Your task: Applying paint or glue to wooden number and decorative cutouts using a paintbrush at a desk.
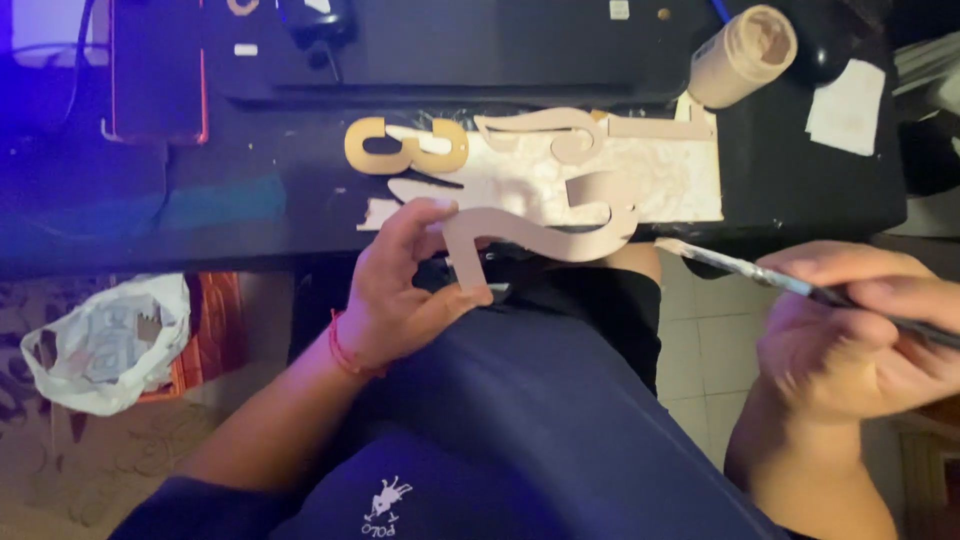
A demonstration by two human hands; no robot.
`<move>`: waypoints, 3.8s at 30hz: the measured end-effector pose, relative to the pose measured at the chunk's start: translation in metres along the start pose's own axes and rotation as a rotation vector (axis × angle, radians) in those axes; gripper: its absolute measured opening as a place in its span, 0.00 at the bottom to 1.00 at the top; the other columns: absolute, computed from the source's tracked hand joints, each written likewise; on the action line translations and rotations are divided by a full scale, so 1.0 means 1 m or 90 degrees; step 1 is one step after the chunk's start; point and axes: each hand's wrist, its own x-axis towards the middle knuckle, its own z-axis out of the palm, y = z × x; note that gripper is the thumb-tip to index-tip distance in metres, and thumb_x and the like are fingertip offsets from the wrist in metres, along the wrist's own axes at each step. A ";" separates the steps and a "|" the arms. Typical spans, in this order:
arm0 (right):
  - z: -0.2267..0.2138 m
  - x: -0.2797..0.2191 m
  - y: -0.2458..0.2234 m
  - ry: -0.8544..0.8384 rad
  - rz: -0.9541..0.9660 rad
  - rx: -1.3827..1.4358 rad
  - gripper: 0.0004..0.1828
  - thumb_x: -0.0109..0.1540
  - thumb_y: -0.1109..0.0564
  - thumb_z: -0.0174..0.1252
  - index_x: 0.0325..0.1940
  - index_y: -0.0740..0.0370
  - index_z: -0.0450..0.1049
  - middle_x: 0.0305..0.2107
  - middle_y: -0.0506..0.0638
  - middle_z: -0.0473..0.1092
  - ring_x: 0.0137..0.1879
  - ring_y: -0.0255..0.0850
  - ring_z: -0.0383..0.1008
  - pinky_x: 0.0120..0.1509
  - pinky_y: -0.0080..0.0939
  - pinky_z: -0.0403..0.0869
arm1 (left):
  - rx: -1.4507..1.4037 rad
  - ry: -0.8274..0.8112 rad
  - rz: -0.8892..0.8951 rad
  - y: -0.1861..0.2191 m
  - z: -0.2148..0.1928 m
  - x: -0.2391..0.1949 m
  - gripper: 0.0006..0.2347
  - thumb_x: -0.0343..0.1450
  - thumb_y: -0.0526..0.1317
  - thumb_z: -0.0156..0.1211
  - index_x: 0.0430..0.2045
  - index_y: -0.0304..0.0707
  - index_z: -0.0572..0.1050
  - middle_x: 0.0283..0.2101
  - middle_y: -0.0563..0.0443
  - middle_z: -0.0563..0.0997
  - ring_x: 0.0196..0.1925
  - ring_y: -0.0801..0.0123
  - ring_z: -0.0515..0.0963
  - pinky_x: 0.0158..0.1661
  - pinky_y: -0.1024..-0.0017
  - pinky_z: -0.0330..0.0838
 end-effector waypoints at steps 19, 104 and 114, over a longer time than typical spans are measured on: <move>0.041 -0.008 0.045 -0.271 0.314 -0.099 0.08 0.74 0.63 0.51 0.43 0.71 0.63 0.36 0.66 0.70 0.48 0.54 0.77 0.54 0.47 0.80 | 0.470 -0.136 -0.036 -0.017 -0.020 0.035 0.25 0.71 0.55 0.60 0.55 0.39 0.65 0.47 0.52 0.78 0.51 0.57 0.75 0.55 0.60 0.60; 0.088 0.007 0.080 -0.391 0.175 -0.327 0.10 0.75 0.62 0.59 0.44 0.74 0.72 0.38 0.58 0.75 0.47 0.51 0.78 0.54 0.43 0.72 | 0.554 -0.107 -0.044 -0.024 -0.022 0.031 0.27 0.65 0.52 0.75 0.51 0.37 0.70 0.46 0.48 0.75 0.51 0.55 0.73 0.51 0.61 0.64; 0.096 0.003 0.079 -0.315 0.203 -0.178 0.06 0.72 0.67 0.58 0.43 0.72 0.68 0.36 0.65 0.74 0.43 0.52 0.77 0.52 0.46 0.74 | 0.554 -0.117 -0.060 -0.023 -0.021 0.033 0.27 0.65 0.52 0.74 0.51 0.39 0.69 0.46 0.50 0.75 0.51 0.55 0.73 0.52 0.62 0.62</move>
